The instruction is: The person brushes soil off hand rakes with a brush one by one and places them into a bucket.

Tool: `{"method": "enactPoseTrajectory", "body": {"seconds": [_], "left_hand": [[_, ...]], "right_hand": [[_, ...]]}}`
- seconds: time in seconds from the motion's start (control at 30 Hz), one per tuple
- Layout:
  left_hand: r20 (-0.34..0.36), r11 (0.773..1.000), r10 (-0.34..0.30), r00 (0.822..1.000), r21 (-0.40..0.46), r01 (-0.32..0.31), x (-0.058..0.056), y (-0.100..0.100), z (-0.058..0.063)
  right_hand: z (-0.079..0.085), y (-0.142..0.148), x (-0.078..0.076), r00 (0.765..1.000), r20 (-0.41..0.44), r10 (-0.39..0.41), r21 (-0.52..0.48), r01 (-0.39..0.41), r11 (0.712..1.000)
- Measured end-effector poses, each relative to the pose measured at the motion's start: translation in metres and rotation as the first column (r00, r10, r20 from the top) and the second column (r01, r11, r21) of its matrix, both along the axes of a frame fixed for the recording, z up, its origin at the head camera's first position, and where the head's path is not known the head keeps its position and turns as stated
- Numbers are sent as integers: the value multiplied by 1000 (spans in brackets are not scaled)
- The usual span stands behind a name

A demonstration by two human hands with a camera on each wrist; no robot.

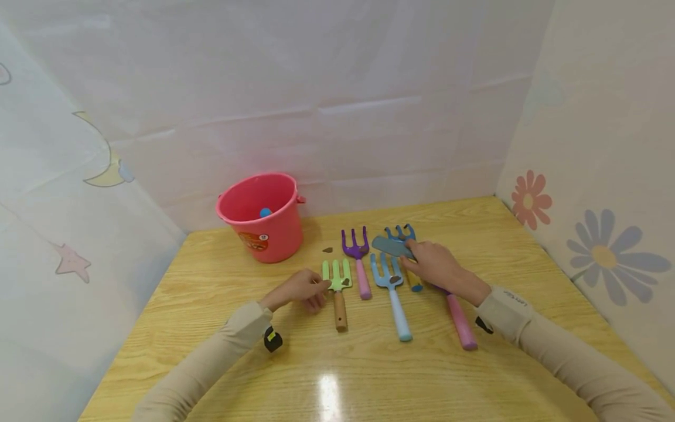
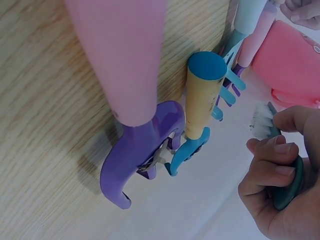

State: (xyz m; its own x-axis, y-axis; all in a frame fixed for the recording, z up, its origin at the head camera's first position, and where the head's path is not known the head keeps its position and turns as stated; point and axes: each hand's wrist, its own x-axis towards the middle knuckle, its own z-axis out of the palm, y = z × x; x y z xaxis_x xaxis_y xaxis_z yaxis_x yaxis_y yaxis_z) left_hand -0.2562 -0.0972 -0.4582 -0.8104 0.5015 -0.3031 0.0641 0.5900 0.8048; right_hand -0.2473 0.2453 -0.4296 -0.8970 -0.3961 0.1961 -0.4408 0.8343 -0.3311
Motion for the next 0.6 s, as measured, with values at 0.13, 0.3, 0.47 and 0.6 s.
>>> {"method": "enactPoseTrajectory", "body": {"seconds": [0.13, 0.3, 0.47, 0.6], "left_hand": [[43, 1000, 6, 999, 9, -7, 2, 2, -2], [83, 1000, -1, 997, 7, 0, 6, 4, -2], [112, 1000, 4, 994, 2, -5, 9, 7, -1], [103, 1000, 8, 995, -14, -7, 12, 9, 1]], "right_hand": [[-1, 1, 0, 1000, -6, 6, 4, -6, 1000], [-3, 1, -1, 1000, -4, 6, 4, -6, 1000], [-4, 0, 0, 1000, -13, 8, 4, -7, 1000], [-3, 0, 0, 1000, -13, 9, 6, -9, 1000]]}}
